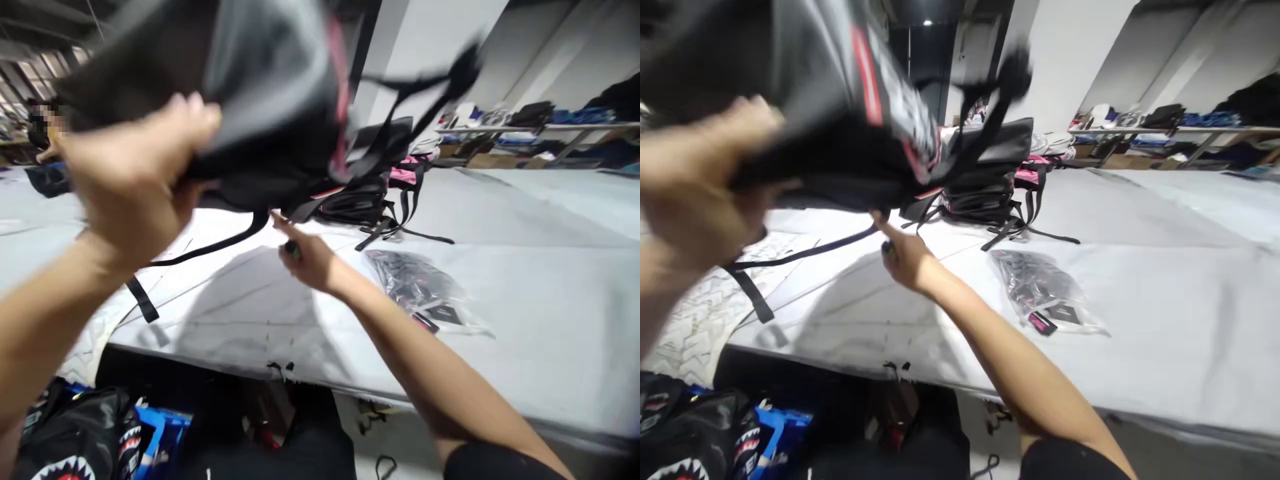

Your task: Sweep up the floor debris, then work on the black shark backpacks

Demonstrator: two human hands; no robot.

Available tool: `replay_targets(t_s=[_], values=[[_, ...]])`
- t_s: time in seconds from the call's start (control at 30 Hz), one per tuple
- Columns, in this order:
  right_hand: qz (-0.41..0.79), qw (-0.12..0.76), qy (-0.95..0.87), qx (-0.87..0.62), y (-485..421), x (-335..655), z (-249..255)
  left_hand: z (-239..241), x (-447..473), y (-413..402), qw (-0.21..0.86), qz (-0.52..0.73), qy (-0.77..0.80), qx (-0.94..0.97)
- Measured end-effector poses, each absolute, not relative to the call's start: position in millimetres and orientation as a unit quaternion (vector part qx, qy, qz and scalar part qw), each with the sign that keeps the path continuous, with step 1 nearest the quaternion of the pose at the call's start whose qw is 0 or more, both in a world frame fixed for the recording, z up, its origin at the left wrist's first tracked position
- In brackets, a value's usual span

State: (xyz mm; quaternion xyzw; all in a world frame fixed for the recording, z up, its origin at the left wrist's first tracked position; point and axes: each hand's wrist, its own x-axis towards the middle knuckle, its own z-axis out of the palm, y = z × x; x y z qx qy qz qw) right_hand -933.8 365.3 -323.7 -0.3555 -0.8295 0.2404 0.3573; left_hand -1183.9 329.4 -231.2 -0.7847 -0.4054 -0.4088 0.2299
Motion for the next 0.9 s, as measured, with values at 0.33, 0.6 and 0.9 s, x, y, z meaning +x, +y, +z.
replay_targets(t_s=[0.33,0.6,0.9], values=[[0.474,0.143,-0.704,-0.509,323,-837,-511,-510,-1180,442,0.079,-0.249,-0.583,-0.769],[0.391,0.201,-0.683,-0.583,374,-818,-508,-494,-1160,540,0.107,-0.205,-0.635,-0.737],[0.370,0.120,-0.703,-0.595,423,-813,-519,-524,-1124,680,0.080,-0.318,-0.627,-0.706]])
